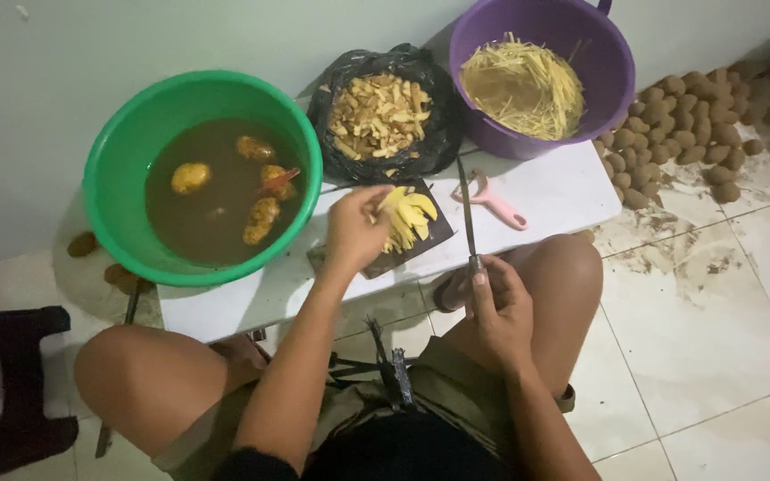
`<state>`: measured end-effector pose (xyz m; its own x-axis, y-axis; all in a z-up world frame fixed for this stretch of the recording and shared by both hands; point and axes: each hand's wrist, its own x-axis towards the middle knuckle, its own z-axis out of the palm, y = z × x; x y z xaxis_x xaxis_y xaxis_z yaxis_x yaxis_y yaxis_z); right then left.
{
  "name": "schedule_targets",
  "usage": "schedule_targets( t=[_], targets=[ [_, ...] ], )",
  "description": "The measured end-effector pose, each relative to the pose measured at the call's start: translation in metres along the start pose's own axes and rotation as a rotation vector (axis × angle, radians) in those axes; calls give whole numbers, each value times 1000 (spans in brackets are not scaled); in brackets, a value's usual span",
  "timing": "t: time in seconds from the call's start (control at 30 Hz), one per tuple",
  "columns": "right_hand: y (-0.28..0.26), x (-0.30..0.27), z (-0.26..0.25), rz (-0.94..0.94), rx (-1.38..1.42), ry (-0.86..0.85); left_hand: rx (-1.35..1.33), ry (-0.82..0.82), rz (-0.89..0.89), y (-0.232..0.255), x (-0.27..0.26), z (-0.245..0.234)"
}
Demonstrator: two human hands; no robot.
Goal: Slicing peeled potatoes into thin strips on a cutting board using a knife in a food preparation area.
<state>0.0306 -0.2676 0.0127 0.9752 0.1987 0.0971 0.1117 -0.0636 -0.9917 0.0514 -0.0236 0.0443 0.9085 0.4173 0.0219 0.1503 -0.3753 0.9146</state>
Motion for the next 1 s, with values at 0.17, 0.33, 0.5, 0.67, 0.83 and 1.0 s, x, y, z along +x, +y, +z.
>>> schedule_targets(
  t=[0.17, 0.33, 0.5, 0.67, 0.83, 1.0],
  targets=[
    [-3, -10, 17, 89, -159, -84, -223, 120, -320, -37, -37, -27],
    [6, -29, 48, 183, -248, -216, -57, 212, -283, -58, -49, -35],
    [20, -28, 56, 190, -488, -371, 35, 161, -338, -81, -41, -24],
    [10, -23, 53, 240, -432, -335, 56, 149, -367, -55, -39, -22],
    [11, -24, 54, 255, -417, -330, 155, 119, -396, -58, -39, -19],
    [14, -21, 56, 244, -410, -322, 302, 101, -225, -48, -34, -20]
  ],
)
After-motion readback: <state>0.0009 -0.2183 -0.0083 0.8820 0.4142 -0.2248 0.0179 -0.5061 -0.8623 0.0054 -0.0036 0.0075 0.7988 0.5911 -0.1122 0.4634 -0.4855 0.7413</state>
